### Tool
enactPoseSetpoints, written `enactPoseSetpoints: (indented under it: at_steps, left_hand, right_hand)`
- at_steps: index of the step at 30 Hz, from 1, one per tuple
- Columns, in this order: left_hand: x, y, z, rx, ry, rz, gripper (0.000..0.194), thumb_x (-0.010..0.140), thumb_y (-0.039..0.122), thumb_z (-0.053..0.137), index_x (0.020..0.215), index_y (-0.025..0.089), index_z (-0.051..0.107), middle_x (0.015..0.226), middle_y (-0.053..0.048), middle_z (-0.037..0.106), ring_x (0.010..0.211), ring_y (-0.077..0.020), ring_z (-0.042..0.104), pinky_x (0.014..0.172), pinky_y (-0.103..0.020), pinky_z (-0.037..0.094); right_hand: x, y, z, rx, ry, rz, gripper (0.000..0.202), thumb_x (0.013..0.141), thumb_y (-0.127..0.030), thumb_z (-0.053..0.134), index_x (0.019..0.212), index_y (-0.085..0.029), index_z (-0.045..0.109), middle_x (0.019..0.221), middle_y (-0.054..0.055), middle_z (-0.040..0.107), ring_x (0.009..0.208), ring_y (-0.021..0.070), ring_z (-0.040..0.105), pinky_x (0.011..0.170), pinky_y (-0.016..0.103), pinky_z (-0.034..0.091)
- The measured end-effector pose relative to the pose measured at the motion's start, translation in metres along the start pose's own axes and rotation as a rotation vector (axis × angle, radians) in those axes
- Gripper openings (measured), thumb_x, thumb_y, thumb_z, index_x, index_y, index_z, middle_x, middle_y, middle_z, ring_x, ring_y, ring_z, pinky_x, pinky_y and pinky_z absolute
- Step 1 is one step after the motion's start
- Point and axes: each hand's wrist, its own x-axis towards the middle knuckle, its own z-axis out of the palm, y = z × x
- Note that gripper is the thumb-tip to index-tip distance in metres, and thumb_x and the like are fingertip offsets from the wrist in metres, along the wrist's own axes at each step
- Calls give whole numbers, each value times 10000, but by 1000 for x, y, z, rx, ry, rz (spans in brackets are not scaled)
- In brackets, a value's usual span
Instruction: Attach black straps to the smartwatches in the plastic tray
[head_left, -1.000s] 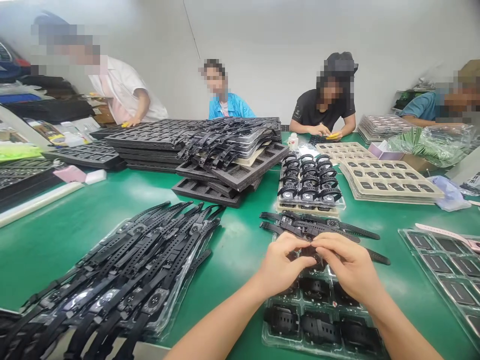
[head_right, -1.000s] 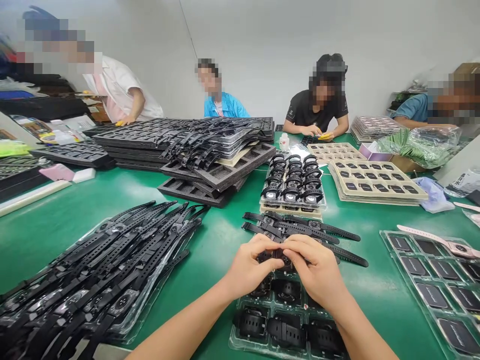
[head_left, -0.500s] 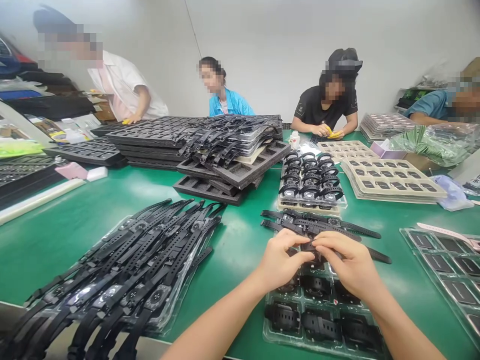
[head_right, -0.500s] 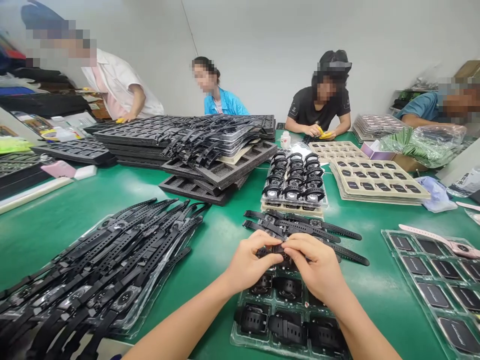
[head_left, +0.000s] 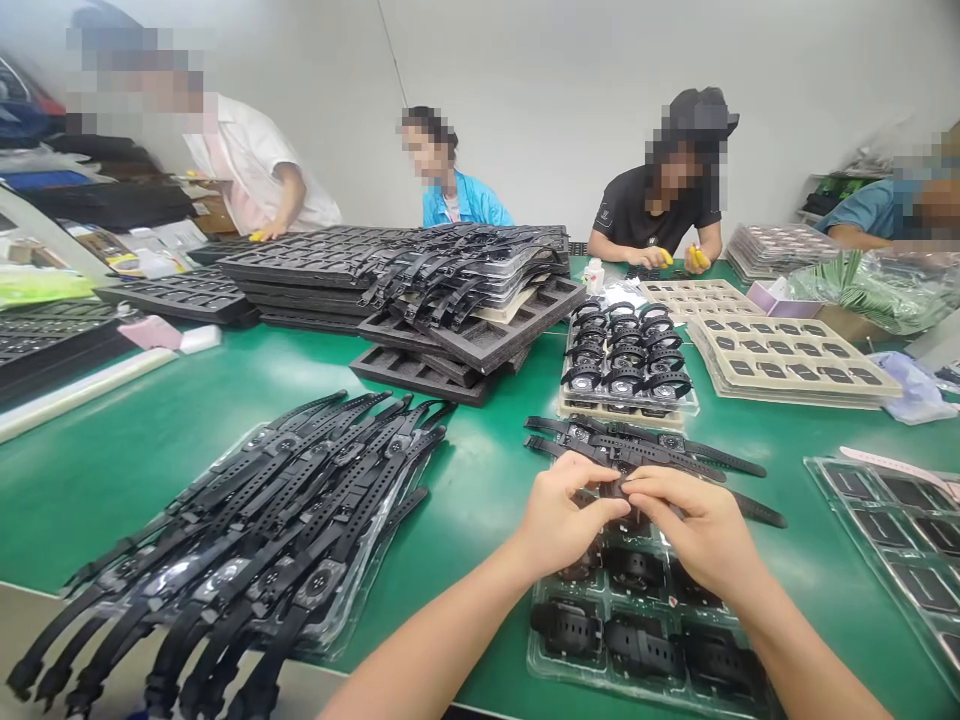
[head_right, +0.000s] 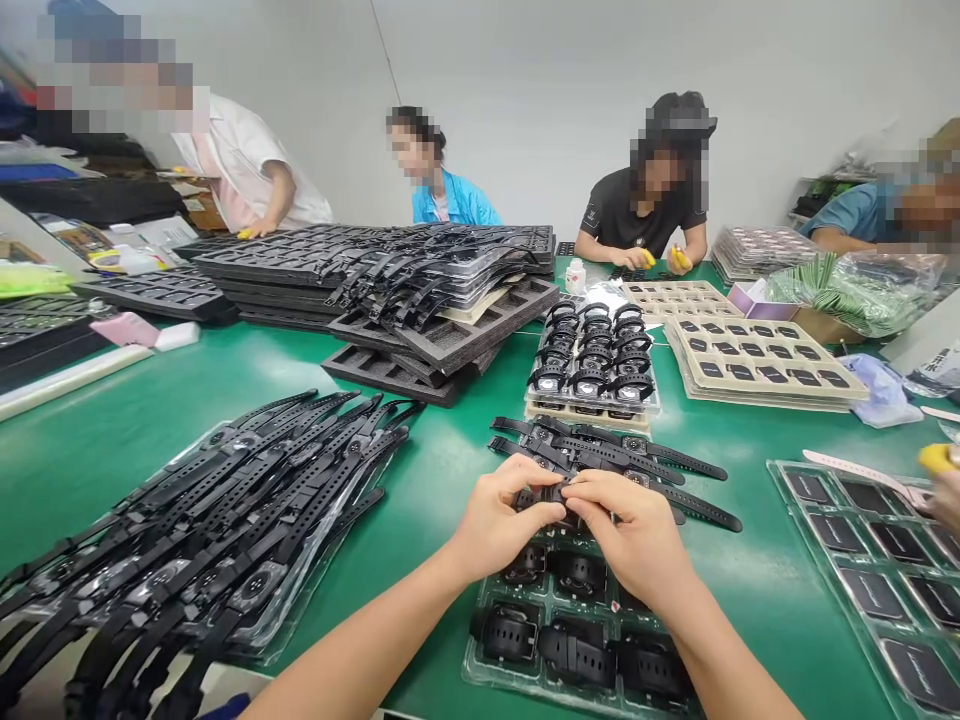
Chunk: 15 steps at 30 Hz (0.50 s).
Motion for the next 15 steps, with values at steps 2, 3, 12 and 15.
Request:
enactPoseSetpoints:
  at_steps: [2,3,12,15]
  left_hand:
    - [0,1,-2,-3,-6,9,244,722,145,829,958,198,792,886,-51,716,876,-207,660,795,-315,539]
    - [1,1,-3,-2,-10,10,237,726,146,825,954,199,790,884,-50,715,882,-209,657,808,-322,535]
    - [-4,10,5,-338,-1,-88,448,699,125,807,1127,197,699,1077,-63,700,1002,-215,650,917,-340,528]
    - [-3,9,6,-320,46,-126,274,739,134,780,1005,178,735,976,-57,719,922,-203,666,868,-330,541]
  right_hand:
    - [0,1,1,3,-10,18,170,908,-202,647,885,-272,801,965,28,796,903,226,745,822,310,597]
    - [0,1,2,14,-11,29,167,905,-210,650,881,-273,804,963,28,796,906,229,744,827,316,597]
    - [-1,-1,1,277,130,361,206,883,-418,700,924,-246,806,693,25,741,550,190,672,553,298,602]
    - [-1,0,0,276,131,304,185,880,-413,713,935,-264,806,848,46,771,575,189,676,547,309,602]
